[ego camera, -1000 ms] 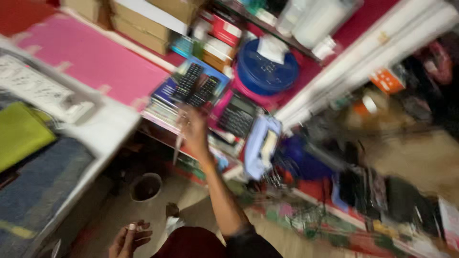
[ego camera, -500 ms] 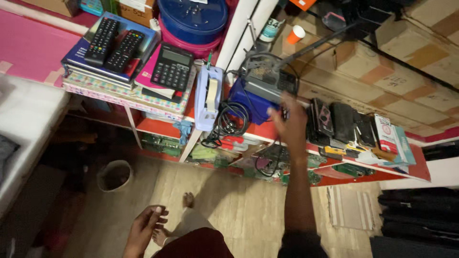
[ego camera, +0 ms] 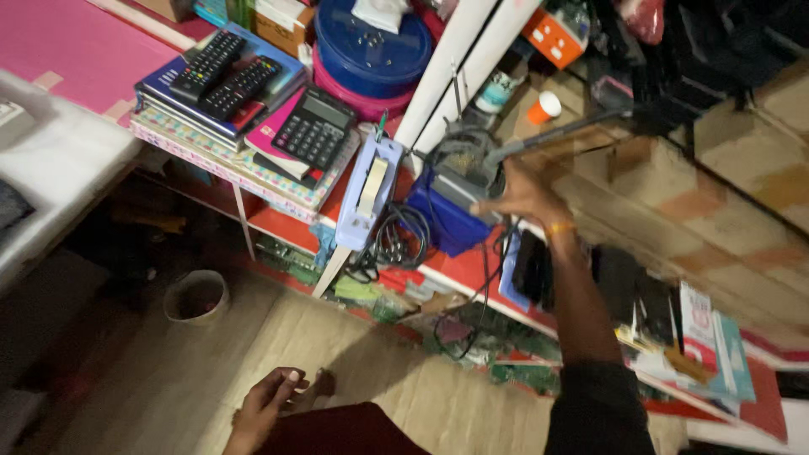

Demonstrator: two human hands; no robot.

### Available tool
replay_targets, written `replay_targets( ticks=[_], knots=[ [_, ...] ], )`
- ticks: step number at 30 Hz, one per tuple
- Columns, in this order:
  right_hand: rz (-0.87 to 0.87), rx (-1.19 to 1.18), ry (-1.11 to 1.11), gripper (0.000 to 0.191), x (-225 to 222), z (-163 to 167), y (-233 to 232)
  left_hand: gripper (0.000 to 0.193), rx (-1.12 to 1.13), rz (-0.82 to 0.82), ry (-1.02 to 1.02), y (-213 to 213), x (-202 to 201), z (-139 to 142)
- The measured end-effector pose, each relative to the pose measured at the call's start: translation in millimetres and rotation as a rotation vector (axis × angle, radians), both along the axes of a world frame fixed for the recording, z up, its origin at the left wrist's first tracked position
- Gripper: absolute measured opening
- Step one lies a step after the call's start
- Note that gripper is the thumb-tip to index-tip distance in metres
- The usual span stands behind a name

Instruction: The person unrolls a protective sheet and places it on a disassembled TV chassis. They then connect a ribbon cable and power adapter to a small screen, plug it into a power strip, and place a plastic bag on a shelf.

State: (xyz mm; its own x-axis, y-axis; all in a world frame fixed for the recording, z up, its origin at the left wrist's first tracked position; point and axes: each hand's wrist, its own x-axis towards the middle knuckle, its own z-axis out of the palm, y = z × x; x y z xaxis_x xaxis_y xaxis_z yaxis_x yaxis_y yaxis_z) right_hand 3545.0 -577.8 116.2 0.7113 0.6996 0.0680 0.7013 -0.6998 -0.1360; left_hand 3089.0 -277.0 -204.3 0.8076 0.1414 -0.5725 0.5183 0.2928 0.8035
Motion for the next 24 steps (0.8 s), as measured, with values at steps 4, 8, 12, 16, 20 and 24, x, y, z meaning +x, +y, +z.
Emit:
replay_targets(
  ticks=[4,8,12,16,20,24],
  knots=[
    [-0.101,-0.101,0.041,0.123,7.8,1.2,1.2,0.04,0.014,0.024,-0.147,-11.0,24.6,-0.2],
    [-0.165,-0.005,-0.038,0.108,-6.0,-2.0,5.0,0.034,-0.061,0.078,-0.273,-41.2,43.1,14.8],
    [-0.083,0.146,-0.154,0.101,-40.3,11.9,8.5,0.029,-0.123,0.041,-0.19,-55.8,52.2,37.6],
    [0.0,0.299,-0.179,0.092,-76.7,46.0,-2.9,0.03,-0.074,0.089,-0.256,-58.9,60.2,56.9],
    [0.064,0.268,-0.262,0.086,-127.2,88.5,-9.8,0.036,-0.04,0.141,-0.1,-61.0,67.5,82.3],
    [0.15,0.213,0.114,0.063,-183.9,126.5,16.6,0.063,0.136,0.293,-0.471,-46.6,60.8,96.7]
  ],
)
